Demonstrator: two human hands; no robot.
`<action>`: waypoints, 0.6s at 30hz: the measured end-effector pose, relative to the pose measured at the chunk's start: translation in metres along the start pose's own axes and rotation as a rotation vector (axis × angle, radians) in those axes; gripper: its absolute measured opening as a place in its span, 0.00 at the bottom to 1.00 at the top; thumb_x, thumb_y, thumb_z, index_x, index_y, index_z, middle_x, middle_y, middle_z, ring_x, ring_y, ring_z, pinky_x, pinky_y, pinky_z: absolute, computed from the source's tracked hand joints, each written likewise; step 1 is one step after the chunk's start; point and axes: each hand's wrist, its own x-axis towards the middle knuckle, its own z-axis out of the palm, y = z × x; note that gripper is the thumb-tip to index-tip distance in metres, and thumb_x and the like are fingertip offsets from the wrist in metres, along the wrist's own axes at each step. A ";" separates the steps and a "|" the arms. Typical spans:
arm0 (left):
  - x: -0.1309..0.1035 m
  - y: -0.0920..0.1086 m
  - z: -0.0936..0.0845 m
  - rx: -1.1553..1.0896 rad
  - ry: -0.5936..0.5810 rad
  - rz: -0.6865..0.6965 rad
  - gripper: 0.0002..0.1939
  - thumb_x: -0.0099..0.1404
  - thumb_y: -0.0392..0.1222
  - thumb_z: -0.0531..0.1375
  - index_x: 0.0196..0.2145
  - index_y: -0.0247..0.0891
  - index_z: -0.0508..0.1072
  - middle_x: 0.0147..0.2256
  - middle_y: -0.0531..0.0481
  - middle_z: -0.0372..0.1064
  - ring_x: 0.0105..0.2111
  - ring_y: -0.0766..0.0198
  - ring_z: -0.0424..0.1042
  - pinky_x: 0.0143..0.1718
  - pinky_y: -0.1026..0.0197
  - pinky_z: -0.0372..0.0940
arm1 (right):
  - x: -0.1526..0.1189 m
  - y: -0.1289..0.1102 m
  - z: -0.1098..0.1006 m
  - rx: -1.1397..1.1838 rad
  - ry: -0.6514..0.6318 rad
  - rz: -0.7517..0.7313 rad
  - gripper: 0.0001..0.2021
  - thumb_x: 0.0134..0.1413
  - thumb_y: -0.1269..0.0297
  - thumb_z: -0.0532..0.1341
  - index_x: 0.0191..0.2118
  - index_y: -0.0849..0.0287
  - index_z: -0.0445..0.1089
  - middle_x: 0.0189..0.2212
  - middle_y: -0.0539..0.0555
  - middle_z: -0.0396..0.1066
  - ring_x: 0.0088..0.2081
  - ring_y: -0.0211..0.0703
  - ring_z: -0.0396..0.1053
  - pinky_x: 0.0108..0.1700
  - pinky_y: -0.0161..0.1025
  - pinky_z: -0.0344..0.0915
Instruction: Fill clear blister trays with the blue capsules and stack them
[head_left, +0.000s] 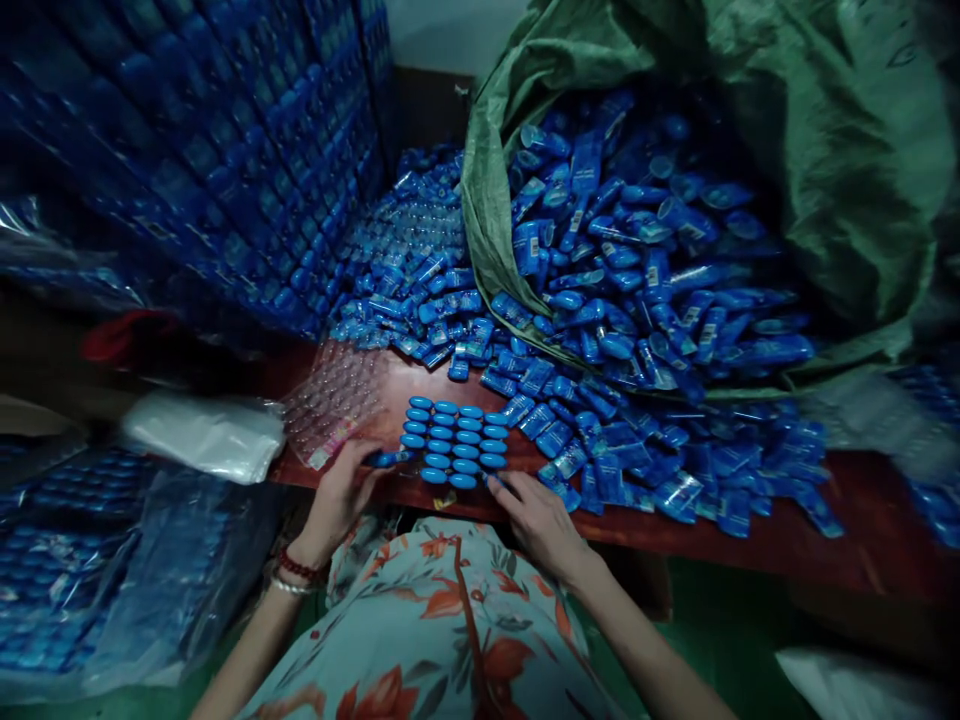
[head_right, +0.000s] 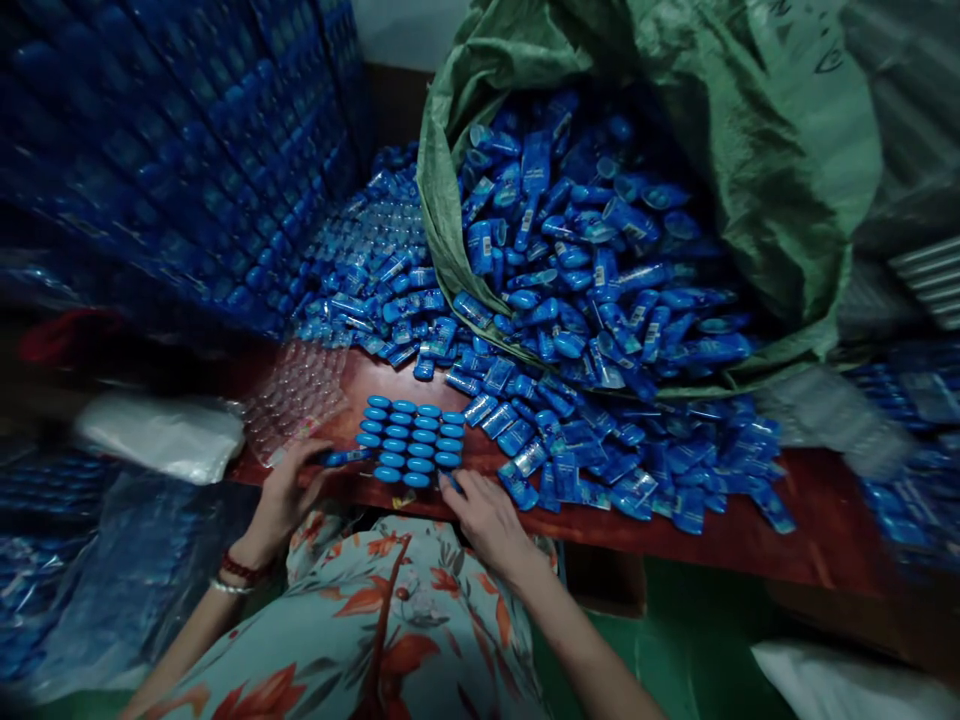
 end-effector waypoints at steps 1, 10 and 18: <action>-0.001 0.000 0.006 0.015 -0.028 0.030 0.12 0.66 0.36 0.51 0.46 0.38 0.66 0.39 0.47 0.68 0.39 0.63 0.70 0.40 0.62 0.67 | 0.004 -0.001 -0.006 -0.013 -0.066 -0.001 0.16 0.58 0.77 0.49 0.50 0.61 0.64 0.37 0.58 0.68 0.37 0.42 0.66 0.39 0.39 0.66; 0.008 0.001 0.004 0.240 -0.218 0.304 0.14 0.67 0.33 0.47 0.47 0.36 0.67 0.37 0.45 0.68 0.35 0.64 0.68 0.36 0.62 0.66 | 0.025 -0.005 -0.018 0.003 -0.196 0.086 0.16 0.56 0.77 0.51 0.47 0.57 0.67 0.38 0.56 0.66 0.36 0.41 0.63 0.37 0.36 0.61; 0.020 0.011 0.013 0.398 -0.371 0.398 0.13 0.64 0.31 0.50 0.45 0.36 0.69 0.39 0.43 0.68 0.37 0.59 0.65 0.36 0.58 0.65 | 0.006 -0.011 0.011 -0.165 0.113 0.124 0.17 0.59 0.75 0.50 0.50 0.55 0.68 0.41 0.60 0.67 0.43 0.45 0.61 0.41 0.41 0.59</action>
